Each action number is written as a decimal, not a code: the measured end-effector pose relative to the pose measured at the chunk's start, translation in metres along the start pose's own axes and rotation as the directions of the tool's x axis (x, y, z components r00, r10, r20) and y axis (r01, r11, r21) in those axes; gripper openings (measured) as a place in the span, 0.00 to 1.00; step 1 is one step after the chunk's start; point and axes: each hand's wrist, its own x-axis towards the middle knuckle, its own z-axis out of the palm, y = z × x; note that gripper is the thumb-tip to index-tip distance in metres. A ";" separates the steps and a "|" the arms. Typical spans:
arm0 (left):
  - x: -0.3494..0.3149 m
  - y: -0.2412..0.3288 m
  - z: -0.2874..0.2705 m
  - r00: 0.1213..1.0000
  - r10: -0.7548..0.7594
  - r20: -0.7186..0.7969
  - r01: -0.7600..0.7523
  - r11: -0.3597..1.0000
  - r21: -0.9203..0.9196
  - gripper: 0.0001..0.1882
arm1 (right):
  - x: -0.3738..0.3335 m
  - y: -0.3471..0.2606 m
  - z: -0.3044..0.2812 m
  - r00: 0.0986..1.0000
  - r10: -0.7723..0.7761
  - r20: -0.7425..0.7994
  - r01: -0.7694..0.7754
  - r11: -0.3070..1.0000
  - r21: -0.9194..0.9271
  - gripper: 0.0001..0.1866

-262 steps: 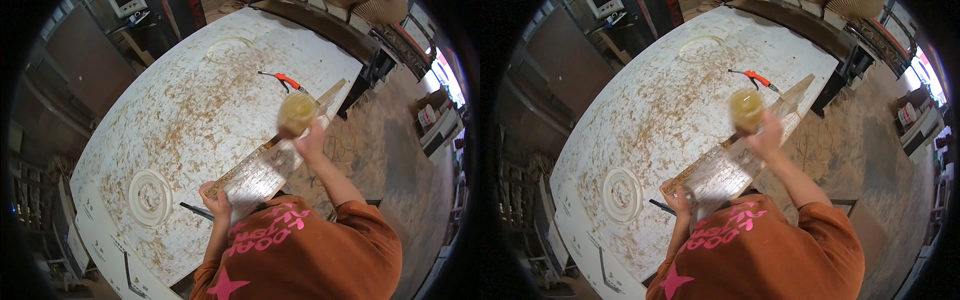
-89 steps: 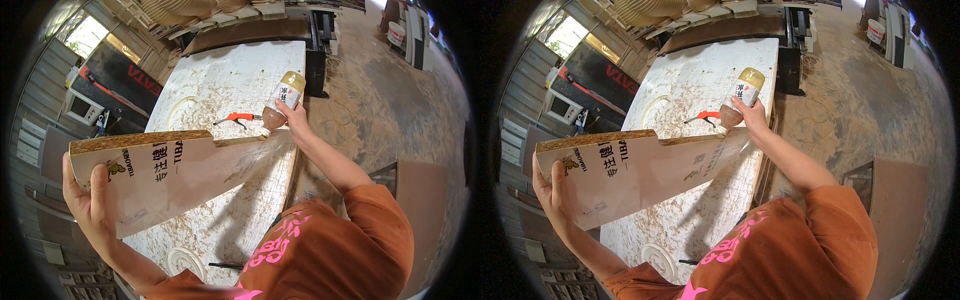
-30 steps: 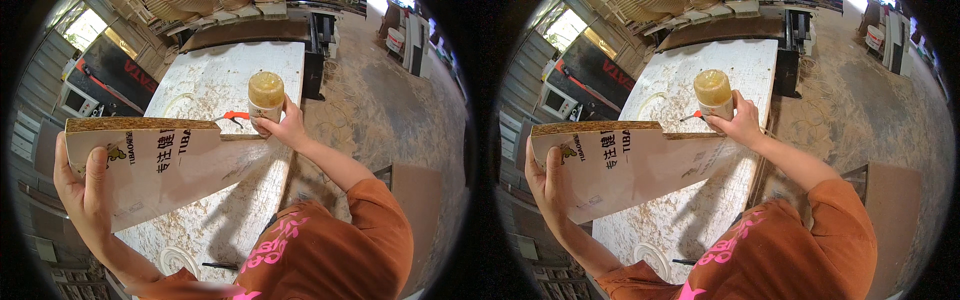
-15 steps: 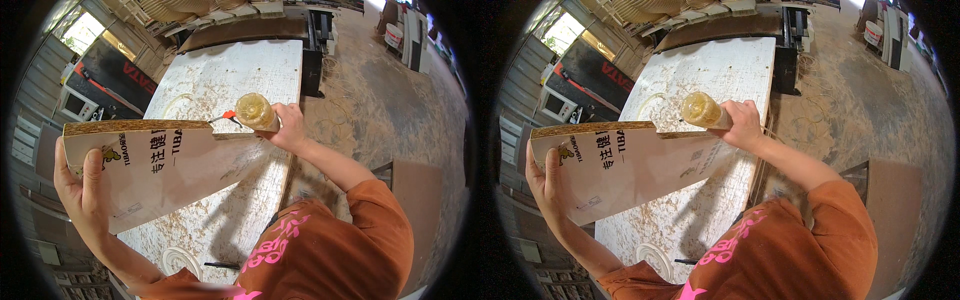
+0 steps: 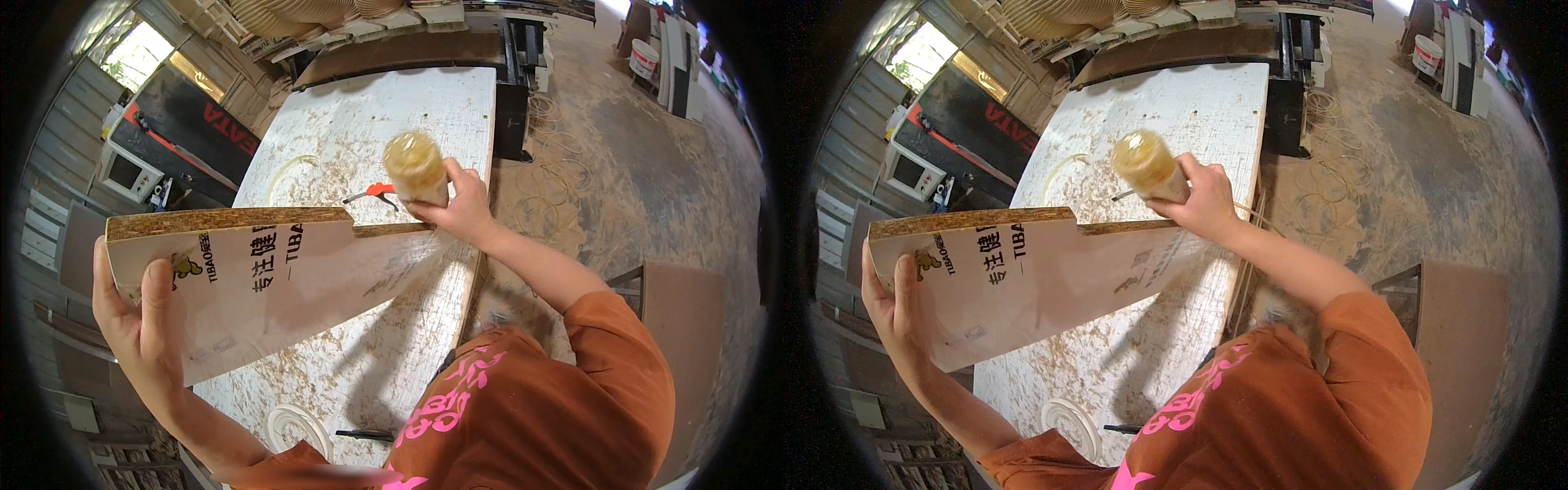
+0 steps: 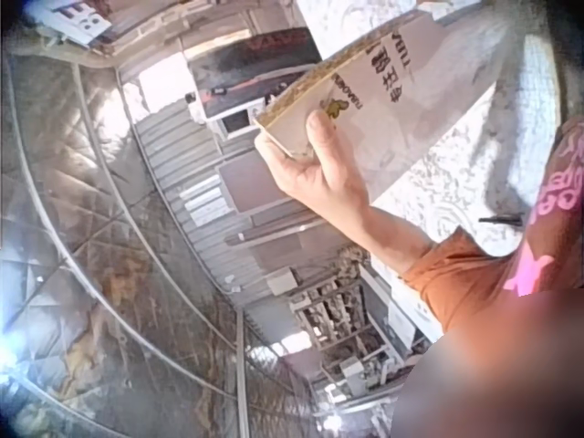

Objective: The person applies glue from a bottle onto the edges of white rectangular boards and a white flexible strip on a workbench. They handle the boards one at a time, apply glue along the edges, and place the boards back on the table.

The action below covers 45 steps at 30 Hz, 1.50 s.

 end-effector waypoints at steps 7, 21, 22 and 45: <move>-0.006 -0.002 -0.003 1.000 0.000 -0.016 0.000 0.999 -0.032 0.19 | 0.011 0.018 -0.019 0.939 -0.342 0.027 0.339 0.911 -0.234 0.24; -0.010 -0.015 -0.013 0.998 -0.059 -0.037 0.057 0.997 -0.048 0.20 | 0.005 0.002 -0.013 0.995 -0.055 -0.084 0.060 0.996 0.065 0.30; -0.010 -0.015 -0.013 0.998 -0.055 -0.036 0.053 0.997 -0.056 0.20 | 0.004 -0.002 -0.009 0.994 -0.090 -0.063 0.094 0.993 0.071 0.29; -0.048 -0.058 -0.061 0.992 -0.084 -0.092 0.084 0.996 -0.003 0.27 | -0.006 0.080 -0.030 0.950 0.281 -0.139 -0.207 0.895 0.395 0.24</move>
